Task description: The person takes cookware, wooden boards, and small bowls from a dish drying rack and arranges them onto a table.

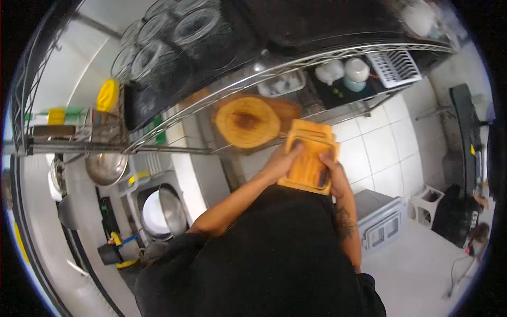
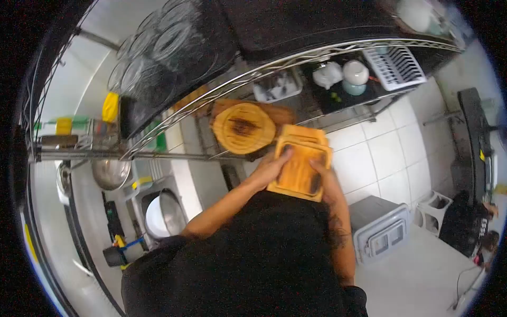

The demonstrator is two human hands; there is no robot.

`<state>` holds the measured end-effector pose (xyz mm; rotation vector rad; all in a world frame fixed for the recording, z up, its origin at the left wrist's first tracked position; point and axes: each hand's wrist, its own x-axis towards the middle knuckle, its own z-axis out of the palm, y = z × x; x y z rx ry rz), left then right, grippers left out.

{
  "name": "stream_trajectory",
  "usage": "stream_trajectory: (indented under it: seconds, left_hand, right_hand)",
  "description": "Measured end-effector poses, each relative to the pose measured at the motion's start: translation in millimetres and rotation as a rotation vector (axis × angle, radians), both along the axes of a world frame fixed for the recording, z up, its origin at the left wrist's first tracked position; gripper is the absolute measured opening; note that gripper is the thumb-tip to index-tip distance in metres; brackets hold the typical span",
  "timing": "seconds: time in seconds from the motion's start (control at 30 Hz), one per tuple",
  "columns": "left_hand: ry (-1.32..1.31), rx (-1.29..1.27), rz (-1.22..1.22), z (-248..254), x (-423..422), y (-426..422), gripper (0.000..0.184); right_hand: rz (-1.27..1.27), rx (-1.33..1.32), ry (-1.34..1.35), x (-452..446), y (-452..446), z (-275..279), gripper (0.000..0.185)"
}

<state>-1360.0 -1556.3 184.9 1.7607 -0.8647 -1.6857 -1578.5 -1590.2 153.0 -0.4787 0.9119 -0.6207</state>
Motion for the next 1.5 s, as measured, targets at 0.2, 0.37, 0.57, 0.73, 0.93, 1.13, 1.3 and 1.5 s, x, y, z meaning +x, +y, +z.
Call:
stream_trajectory:
  seconds: [0.2, 0.37, 0.57, 0.73, 0.93, 1.13, 1.3, 1.5]
  left_hand:
    - [0.158, -0.11, 0.47, -18.1, 136.8, -50.0, 0.061]
    - [-0.935, -0.376, 0.808, -78.6, 357.1, -66.2, 0.055]
    - [-1.331, -0.273, 0.664, -91.1, 415.2, -62.1, 0.047]
    - [-1.572, -0.395, 0.582, -91.9, 402.9, -69.9, 0.04]
    - [-1.548, -1.077, 0.619, -33.2, 280.8, -24.0, 0.027]
    - [-1.521, -0.982, 0.319, -2.8, 153.1, 50.5, 0.028]
    - [-1.397, -1.049, 0.101, -10.3, 117.8, 103.1, 0.032]
    - [-1.333, -1.125, -0.583, 21.8, 89.3, 124.8, 0.034]
  right_hand:
    - [-0.128, 0.054, -0.171, -17.9, 18.5, -5.6, 0.057]
    - [-0.264, -0.011, -0.177, -10.7, 30.4, -9.3, 0.052]
    - [-0.296, 0.052, -0.184, -23.5, 35.9, -16.7, 0.051]
    - [-0.35, 0.062, -0.168, -39.8, 39.3, -20.7, 0.051]
    - [-0.338, 0.115, -0.16, -59.8, 34.0, -31.3, 0.05]
    - [-0.292, 0.114, -0.178, -75.4, 9.6, -31.3, 0.05]
    - [-0.151, 0.125, -0.194, -82.1, -19.9, -26.8, 0.05]
    - [0.188, 0.128, -0.139, -59.6, -68.7, -15.2, 0.048]
